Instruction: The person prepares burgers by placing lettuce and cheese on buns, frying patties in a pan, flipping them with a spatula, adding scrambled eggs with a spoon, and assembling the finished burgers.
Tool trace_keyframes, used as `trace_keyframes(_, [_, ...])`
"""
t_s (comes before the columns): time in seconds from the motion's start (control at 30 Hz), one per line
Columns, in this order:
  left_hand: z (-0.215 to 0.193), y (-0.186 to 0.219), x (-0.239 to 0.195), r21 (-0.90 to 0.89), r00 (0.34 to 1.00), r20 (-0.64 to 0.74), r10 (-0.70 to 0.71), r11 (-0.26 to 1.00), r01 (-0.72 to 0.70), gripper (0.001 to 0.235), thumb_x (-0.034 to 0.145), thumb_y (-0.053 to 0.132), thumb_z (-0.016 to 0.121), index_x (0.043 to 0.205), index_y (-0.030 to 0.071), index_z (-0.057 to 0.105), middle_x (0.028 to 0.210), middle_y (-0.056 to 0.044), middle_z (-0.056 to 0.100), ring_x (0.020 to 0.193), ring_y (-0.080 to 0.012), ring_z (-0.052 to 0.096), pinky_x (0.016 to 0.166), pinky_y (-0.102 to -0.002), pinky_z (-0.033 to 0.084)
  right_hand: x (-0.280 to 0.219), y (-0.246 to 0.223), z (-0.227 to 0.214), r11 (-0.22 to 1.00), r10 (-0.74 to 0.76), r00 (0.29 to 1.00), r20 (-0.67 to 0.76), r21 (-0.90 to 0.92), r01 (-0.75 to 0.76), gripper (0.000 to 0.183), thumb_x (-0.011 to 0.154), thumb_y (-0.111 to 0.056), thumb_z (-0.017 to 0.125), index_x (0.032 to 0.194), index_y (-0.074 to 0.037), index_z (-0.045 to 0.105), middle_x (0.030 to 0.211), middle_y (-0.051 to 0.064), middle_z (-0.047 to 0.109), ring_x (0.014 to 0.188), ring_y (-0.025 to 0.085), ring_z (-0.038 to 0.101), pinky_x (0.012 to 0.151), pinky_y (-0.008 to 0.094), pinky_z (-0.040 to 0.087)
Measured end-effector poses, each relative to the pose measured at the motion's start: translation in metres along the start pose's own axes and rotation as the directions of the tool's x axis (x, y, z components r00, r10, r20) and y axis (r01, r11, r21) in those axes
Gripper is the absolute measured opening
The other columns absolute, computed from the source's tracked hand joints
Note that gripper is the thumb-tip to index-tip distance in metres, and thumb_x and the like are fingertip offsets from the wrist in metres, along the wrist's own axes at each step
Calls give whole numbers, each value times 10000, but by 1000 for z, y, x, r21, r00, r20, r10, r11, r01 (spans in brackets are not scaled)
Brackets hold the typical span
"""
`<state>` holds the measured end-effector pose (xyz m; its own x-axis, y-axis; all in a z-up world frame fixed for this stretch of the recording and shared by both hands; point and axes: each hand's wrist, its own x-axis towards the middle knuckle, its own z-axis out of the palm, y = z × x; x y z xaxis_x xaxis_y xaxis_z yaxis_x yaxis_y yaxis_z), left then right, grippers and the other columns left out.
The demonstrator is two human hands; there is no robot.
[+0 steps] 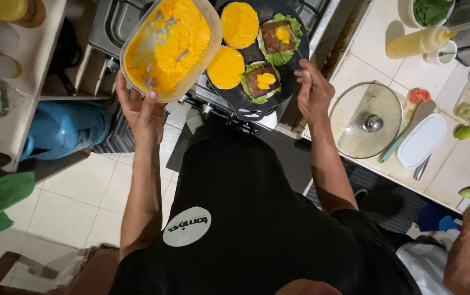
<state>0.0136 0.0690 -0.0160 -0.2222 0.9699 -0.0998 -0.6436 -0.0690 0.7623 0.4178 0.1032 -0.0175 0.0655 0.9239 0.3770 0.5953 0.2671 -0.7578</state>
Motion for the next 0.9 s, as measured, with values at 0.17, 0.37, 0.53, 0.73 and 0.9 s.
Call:
trace_keyframes(0.17, [-9, 4, 0, -12, 999, 19, 31, 999, -31, 882, 992, -16, 714, 1656, 180, 169, 1663, -177, 390, 1491, -354, 512, 1134, -543, 588, 0, -1, -10, 1000, -15, 997, -82, 8, 16, 283, 1139, -130, 526, 1319, 47, 655, 1187, 208, 743, 965, 243, 778, 771, 315, 645])
trace_keyframes(0.37, [0, 0, -41, 4, 990, -63, 127, 992, -127, 869, 1043, -7, 731, 1690, 187, 184, 1650, -181, 398, 1423, -356, 531, 1070, -518, 588, 13, 33, -18, 988, 28, 1000, 4, 150, -28, 293, 1138, -144, 518, 1334, 35, 642, 1186, 191, 751, 939, 212, 771, 771, 304, 641])
trace_keyframes(0.53, [21, -19, -99, -45, 957, -189, 220, 972, -233, 853, 1017, 21, 736, 1646, 192, 185, 1664, -182, 381, 1452, -351, 533, 1040, -541, 561, 35, 66, -18, 976, 2, 999, 35, 215, -10, 302, 1127, -143, 518, 1351, 29, 626, 1211, 189, 749, 921, 192, 761, 787, 308, 640])
trace_keyframes(0.73, [20, -36, -173, 29, 906, -334, 260, 964, -266, 820, 1086, 50, 736, 1696, 189, 206, 1678, -190, 325, 1479, -319, 450, 1132, -531, 523, 33, 67, -35, 981, -140, 975, 170, 161, 112, 294, 1143, -173, 535, 1316, 21, 672, 1146, 166, 755, 938, 202, 770, 806, 313, 646])
trace_keyframes(0.9, [1, -31, -211, -46, 870, -427, 246, 955, -293, 867, 1026, 68, 752, 1659, 224, 181, 1679, -222, 370, 1486, -367, 515, 1093, -520, 580, 45, 42, -58, 981, -187, 975, 123, 75, 179, 349, 1143, -247, 533, 1309, 22, 682, 1131, 157, 765, 894, 184, 758, 763, 299, 629])
